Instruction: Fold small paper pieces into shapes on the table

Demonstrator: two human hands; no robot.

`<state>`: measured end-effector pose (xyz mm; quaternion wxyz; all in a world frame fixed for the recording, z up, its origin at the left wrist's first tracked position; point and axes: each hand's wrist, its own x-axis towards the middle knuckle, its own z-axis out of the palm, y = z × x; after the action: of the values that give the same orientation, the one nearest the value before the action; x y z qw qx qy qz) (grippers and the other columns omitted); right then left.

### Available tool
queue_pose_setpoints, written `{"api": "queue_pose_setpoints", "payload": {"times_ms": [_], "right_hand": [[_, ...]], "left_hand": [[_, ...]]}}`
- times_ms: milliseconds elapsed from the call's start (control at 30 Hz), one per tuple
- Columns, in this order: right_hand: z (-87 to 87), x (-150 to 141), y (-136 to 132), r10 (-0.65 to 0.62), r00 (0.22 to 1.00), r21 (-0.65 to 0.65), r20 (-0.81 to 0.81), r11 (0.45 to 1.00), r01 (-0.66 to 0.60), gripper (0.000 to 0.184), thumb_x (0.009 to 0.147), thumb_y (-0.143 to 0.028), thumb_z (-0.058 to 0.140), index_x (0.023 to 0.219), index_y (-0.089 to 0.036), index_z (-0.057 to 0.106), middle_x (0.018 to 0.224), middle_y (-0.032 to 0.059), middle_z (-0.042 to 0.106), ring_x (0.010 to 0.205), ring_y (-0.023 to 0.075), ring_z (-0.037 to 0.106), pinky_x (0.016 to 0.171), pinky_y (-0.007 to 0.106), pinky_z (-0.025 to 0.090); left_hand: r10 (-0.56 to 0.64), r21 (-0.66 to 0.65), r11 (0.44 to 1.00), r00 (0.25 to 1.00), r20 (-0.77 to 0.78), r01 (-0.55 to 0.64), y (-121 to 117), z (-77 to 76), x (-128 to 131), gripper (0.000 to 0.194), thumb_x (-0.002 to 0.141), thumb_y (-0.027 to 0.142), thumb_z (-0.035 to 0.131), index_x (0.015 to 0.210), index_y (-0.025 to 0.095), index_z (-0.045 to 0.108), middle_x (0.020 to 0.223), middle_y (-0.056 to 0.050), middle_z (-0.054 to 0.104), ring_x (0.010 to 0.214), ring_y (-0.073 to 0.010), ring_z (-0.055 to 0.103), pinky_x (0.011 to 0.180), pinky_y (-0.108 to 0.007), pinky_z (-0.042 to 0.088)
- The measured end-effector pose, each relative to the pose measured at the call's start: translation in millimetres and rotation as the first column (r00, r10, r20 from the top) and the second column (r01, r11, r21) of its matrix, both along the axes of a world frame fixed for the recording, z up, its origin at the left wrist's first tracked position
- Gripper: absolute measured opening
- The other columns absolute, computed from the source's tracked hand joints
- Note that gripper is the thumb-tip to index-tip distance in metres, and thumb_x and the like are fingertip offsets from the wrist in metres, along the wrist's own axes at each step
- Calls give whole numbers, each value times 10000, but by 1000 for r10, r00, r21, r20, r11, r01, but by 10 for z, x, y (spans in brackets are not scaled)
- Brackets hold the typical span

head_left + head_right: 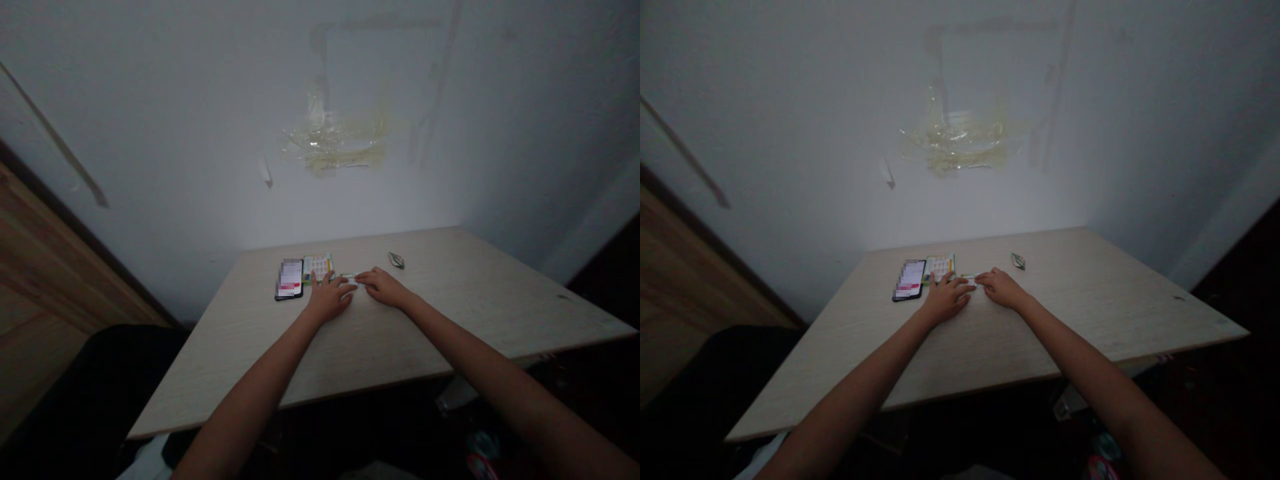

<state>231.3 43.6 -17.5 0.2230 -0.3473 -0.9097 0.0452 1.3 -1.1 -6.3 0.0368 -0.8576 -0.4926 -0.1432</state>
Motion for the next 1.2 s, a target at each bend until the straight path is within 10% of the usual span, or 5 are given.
{"api": "queue_pose_setpoints", "payload": {"times_ms": [1200], "right_hand": [[1, 4, -29, -55, 999, -45, -2, 997, 54, 440, 908, -158, 499, 1323, -231, 629, 1320, 40, 658, 1038, 234, 584, 952, 390, 467]], "left_hand": [[-34, 71, 997, 999, 39, 32, -9, -23, -17, 306, 948, 421, 523, 1222, 467, 651, 1355, 38, 628, 1389, -352, 369, 1073, -820, 43]]}}
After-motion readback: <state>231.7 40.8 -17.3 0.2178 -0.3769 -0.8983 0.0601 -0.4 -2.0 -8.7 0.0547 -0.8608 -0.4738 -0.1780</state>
